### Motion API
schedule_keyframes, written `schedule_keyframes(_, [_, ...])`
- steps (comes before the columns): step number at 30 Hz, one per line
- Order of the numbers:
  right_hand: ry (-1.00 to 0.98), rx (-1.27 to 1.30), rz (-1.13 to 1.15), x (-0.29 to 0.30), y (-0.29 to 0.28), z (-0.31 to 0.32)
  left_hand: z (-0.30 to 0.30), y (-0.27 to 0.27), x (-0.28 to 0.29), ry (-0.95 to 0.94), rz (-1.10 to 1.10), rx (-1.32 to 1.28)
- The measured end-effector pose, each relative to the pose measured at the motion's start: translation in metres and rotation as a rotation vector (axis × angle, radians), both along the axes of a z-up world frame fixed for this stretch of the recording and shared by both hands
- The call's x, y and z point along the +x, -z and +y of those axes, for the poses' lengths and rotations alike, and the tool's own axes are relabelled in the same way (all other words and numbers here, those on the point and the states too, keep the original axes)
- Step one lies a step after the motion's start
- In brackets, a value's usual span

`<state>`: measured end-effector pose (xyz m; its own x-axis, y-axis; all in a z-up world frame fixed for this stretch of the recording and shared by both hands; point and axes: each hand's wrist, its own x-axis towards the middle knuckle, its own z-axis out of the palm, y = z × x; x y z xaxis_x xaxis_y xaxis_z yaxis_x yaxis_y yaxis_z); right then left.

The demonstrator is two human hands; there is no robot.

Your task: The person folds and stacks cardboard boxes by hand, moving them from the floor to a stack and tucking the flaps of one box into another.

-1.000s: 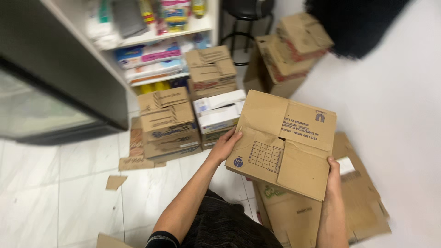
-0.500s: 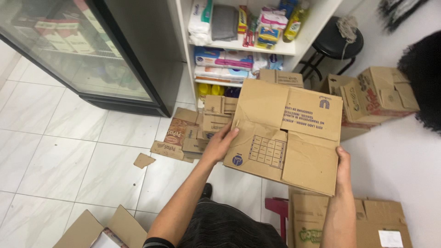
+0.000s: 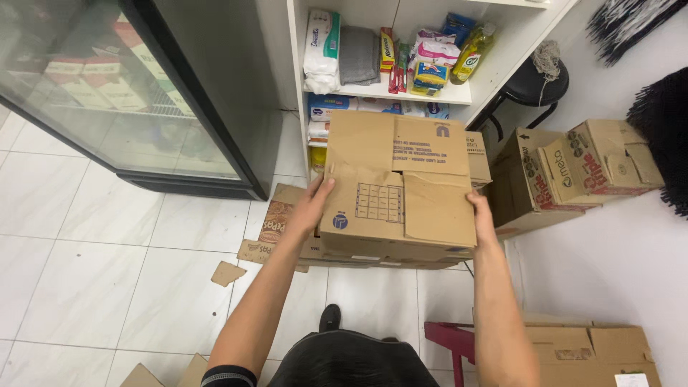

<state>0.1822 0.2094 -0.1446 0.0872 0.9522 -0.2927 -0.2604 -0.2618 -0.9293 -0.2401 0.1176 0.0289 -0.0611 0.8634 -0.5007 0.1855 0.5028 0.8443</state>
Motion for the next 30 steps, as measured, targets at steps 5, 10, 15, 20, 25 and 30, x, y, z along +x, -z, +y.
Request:
schedule_keyframes(5, [-0.027,-0.083,0.039,0.0,0.059,0.044,0.031,0.024,-0.013,0.012,0.036,0.0])
schedule_keyframes(10, [-0.076,-0.125,0.013,-0.029,0.041,0.048,0.04,0.036,-0.01,-0.017,0.001,-0.023])
schedule_keyframes(15, [-0.145,-0.171,-0.111,-0.047,0.021,0.03,0.058,0.104,-0.014,0.014,0.097,-0.102])
schedule_keyframes(20, [-0.155,-0.179,-0.126,-0.033,0.056,0.039,0.059,0.098,-0.006,0.022,0.091,-0.089])
schedule_keyframes(25, [-0.162,-0.16,-0.144,-0.047,0.007,0.029,0.069,0.122,-0.012,0.008,0.114,-0.078])
schedule_keyframes(30, [-0.168,-0.145,-0.103,-0.053,-0.015,0.027,0.065,0.107,-0.013,-0.009,0.128,-0.111])
